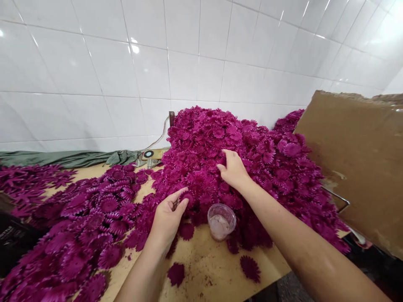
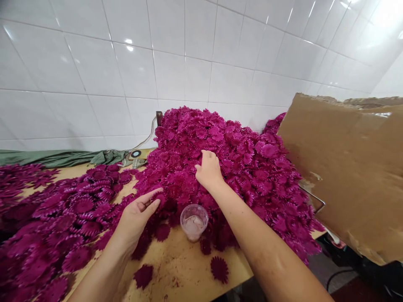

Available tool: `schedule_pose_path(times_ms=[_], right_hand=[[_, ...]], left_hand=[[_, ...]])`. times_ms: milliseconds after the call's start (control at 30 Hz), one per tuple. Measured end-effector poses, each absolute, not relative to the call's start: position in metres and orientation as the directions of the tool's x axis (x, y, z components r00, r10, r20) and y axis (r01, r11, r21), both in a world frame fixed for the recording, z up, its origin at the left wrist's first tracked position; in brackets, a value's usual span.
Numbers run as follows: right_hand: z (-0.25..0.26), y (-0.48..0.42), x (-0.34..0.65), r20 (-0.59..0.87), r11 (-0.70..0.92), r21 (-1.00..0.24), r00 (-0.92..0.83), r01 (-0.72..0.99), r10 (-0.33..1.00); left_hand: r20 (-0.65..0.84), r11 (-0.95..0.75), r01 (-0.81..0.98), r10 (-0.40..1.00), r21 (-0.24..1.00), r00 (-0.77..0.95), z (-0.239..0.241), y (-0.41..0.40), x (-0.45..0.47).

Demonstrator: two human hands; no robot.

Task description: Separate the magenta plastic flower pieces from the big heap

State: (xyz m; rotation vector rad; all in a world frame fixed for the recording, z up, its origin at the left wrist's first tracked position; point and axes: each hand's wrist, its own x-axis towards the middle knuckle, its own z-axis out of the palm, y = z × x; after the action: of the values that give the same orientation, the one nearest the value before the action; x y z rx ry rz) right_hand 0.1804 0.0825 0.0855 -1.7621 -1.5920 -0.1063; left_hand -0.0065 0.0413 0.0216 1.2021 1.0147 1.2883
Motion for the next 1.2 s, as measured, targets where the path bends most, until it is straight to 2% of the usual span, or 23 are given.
schedule_pose_path(times_ms=[67,100,167,267,333,467,600,700,767,833,933,1000,1100,1167,1200], right_hand=[[0.084,0.07,0.168,0.586,0.201,-0.397,0.078,0.896,0.807],[0.082,0.063,0.159,0.572,0.286,-0.402,-0.005,0.87,0.821],[0.076,0.049,0.14,0.436,0.387,-0.528,-0.15,0.756,0.887],[0.064,0.038,0.12,0.162,0.275,-0.762,-0.239,0.586,0.957],[0.058,0.038,0.114,0.111,0.218,-0.809,-0.222,0.546,0.969],[0.056,0.042,0.115,0.207,0.272,-0.805,-0.18,0.528,0.962],[0.059,0.038,0.111,0.17,0.296,-0.831,-0.292,0.47,0.941],[0.06,0.036,0.106,0.237,0.346,-0.756,-0.26,0.555,0.936],[0.062,0.041,0.109,0.325,0.373,-0.654,-0.2,0.659,0.924],[0.066,0.054,0.12,0.411,0.318,-0.564,-0.074,0.762,0.908],[0.077,0.077,0.146,0.474,0.111,-0.528,0.184,0.842,0.861],[0.084,0.085,0.159,0.5,0.079,-0.506,0.218,0.859,0.838],[0.088,0.074,0.158,0.535,0.233,-0.456,0.055,0.859,0.843],[0.085,0.055,0.145,0.423,0.337,-0.526,-0.103,0.781,0.9],[0.083,0.045,0.138,0.326,0.348,-0.603,-0.177,0.718,0.929]], left_hand=[[0.097,-0.088,-0.131,0.993,0.987,0.06,0.022,0.043,-0.007],[0.099,-0.09,-0.131,0.993,0.987,0.065,0.023,0.043,-0.006],[0.109,-0.095,-0.153,0.991,0.984,0.082,0.024,0.043,-0.005],[0.131,-0.113,-0.203,0.989,0.973,0.073,0.025,0.043,-0.005],[0.122,-0.108,-0.21,0.991,0.972,0.055,0.025,0.043,-0.005],[0.101,-0.088,-0.229,0.994,0.969,0.047,0.024,0.044,-0.005],[0.121,-0.115,-0.252,0.993,0.961,0.009,0.023,0.044,-0.005],[0.141,-0.131,-0.241,0.99,0.962,0.025,0.024,0.041,-0.005],[0.157,-0.14,-0.215,0.986,0.967,0.062,0.025,0.037,-0.005],[0.175,-0.156,-0.184,0.98,0.97,0.092,0.026,0.032,-0.004],[0.198,-0.18,-0.16,0.975,0.97,0.104,0.025,0.03,-0.003],[0.193,-0.176,-0.169,0.977,0.97,0.088,0.024,0.031,-0.002],[0.176,-0.158,-0.196,0.981,0.968,0.078,0.021,0.036,-0.003],[0.167,-0.147,-0.21,0.983,0.966,0.077,0.019,0.039,-0.002],[0.158,-0.139,-0.22,0.985,0.966,0.072,0.019,0.039,-0.002]])
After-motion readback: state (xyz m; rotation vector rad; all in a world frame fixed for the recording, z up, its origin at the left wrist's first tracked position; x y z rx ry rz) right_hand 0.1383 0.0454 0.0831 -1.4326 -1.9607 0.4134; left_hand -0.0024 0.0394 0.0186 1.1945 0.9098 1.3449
